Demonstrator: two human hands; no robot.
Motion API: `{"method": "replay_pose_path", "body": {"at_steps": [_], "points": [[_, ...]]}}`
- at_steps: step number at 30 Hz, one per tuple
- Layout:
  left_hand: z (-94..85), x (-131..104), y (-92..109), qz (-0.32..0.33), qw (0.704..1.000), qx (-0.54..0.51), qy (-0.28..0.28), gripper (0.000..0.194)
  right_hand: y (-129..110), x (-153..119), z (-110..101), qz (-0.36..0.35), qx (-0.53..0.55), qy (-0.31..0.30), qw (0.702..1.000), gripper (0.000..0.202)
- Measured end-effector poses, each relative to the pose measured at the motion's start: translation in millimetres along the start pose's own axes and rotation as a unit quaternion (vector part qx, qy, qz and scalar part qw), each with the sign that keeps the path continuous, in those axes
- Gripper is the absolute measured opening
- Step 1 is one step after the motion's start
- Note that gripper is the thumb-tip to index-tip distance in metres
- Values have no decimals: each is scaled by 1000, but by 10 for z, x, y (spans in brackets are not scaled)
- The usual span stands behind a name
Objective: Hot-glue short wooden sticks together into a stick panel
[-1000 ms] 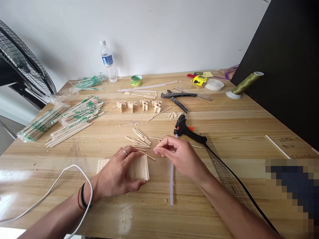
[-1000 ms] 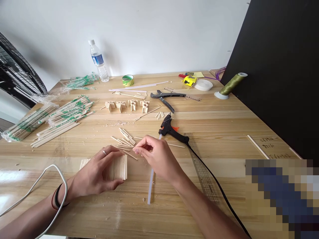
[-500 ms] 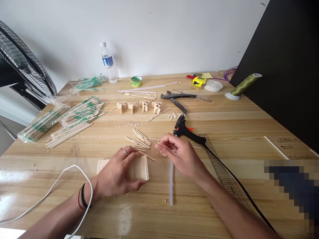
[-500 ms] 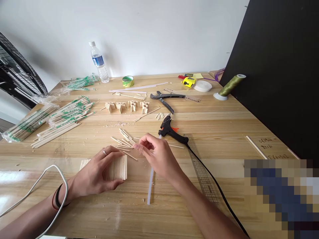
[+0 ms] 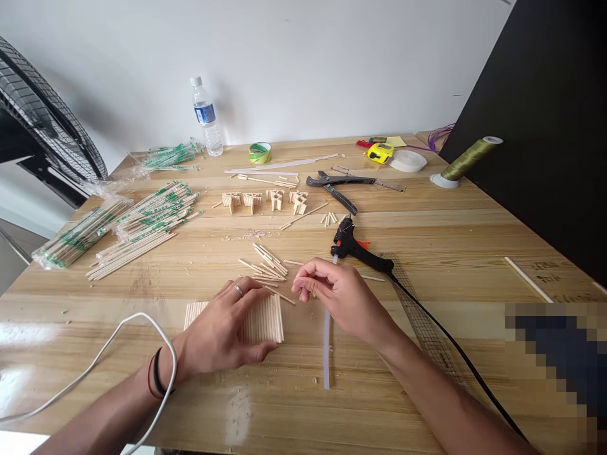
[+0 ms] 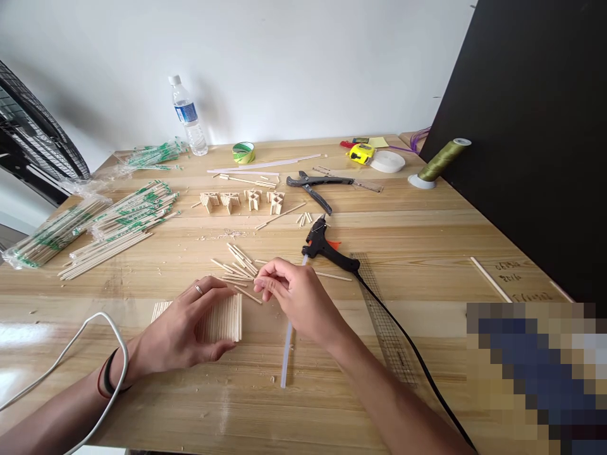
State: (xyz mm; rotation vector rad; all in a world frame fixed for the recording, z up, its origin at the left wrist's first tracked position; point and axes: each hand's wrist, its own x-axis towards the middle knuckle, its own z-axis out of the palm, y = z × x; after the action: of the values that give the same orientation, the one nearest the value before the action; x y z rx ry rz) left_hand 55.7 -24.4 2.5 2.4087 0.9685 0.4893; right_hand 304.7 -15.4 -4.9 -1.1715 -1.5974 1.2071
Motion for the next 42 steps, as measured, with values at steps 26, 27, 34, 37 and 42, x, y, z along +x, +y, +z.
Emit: {"method": "replay_pose_path", "body": {"at_steps": [26,27,34,37,42], "points": [[-6,-8,8,2,1000,6,-11,63,28,1,14,31,-14,59,998,31],[-7,-6,9,5,1000,6,-9,64,29,5,11,31,-16,64,997,33],[4,-9,0,-3,1000,7,-10,67,8,6,-19,-10,-85,66,994,26],[4,-7,-2,-9,1000,13,-8,69,9,8,-43,-34,-88,65,993,23],[-30,-2,27,1,1000,8,-14,62,49,44,-105,-90,-127,94,983,17]]}}
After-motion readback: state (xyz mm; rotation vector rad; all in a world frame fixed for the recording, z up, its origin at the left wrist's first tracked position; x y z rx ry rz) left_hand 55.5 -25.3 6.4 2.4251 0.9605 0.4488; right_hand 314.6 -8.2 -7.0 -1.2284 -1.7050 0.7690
